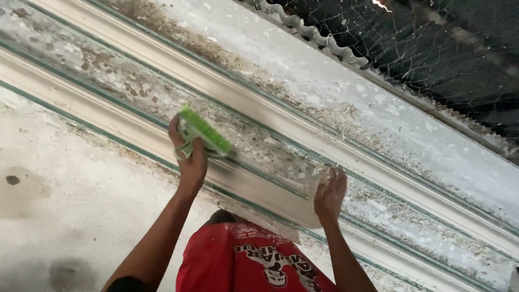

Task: Using a small hand brush to remove dust and debris from plaster decorative moldings on a workbench.

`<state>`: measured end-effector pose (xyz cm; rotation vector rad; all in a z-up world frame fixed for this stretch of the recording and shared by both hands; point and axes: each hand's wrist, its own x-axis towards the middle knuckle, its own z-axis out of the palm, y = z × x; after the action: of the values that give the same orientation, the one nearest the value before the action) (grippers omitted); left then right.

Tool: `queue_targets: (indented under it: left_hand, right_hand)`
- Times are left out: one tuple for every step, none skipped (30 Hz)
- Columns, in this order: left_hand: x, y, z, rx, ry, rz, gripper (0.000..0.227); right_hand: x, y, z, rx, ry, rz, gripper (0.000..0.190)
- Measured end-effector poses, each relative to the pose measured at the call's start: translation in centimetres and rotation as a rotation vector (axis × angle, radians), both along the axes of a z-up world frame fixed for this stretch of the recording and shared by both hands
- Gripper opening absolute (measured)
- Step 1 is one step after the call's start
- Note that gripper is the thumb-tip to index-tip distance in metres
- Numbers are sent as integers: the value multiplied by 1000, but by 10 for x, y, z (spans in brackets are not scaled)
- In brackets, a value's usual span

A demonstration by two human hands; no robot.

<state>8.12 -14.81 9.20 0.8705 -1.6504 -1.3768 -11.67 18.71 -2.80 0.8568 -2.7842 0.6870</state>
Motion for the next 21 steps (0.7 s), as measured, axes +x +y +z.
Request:
queue_targets:
  left_hand:
    - [-7,26,-27,-2,-1,-2,62]
    - [-12,52,-54,301,-90,-178,39]
    - [-15,74,-80,601,-184,-358,40]
    - [-38,107,-56,595,-188,-363,40]
    - [-64,138,-33,460,-244,-444,54]
    - [-89,171,-10,322,-297,-521,84]
    - [-91,178,-26,310,-288,-529,84]
    - [-95,184,-43,395,-212,-677,81]
    - [-99,196,-59,490,-133,-817,79]
    - [-101,178,-68,488,-123,-817,79]
    - [-100,156,-78,516,-82,-746,61]
    - [-101,135,-88,542,-41,-675,47]
    - [-99,97,-59,540,-47,-685,47]
    - [-94,60,-27,412,15,-533,54]
    - [-84,29,9,290,75,-380,64]
    - [-82,17,-3,294,72,-392,64]
    - [-81,3,-14,95,82,-157,64]
    - [-80,-11,-26,-104,94,78,64]
    - [-95,30,-51,-101,93,70,64]
    - [-110,71,-76,-65,66,0,70]
    - [-123,105,-101,-36,40,-65,78]
  right_hand:
    - [-2,1,0,-2,-1,-2,50]
    - [-4,2,0,1,31,2,50]
    - [-2,0,0,0,62,1,50]
    - [1,-2,4,-5,60,-6,50]
    - [1,-4,9,-11,48,3,51]
    - [1,-6,14,-17,35,11,52]
    - [0,-5,8,-24,48,5,52]
    - [-2,-3,3,-55,4,19,56]
    - [-6,3,-1,-76,-43,43,60]
    - [-8,4,3,-74,-34,46,60]
    - [-6,3,4,-59,-55,41,57]
    - [-5,2,4,-44,-77,35,53]
    - [-1,-1,12,-47,-78,24,53]
    - [2,-4,20,-84,-142,3,53]
    - [5,-5,29,-117,-206,-20,52]
    - [5,-4,26,-115,-208,-32,52]
    - [3,-4,22,-117,-144,-4,51]
    - [1,-4,19,-118,-80,25,51]
    - [-1,-1,14,-116,-80,16,51]
    - [-2,2,9,-103,-40,17,53]
    - [-4,-2,2,-97,1,23,55]
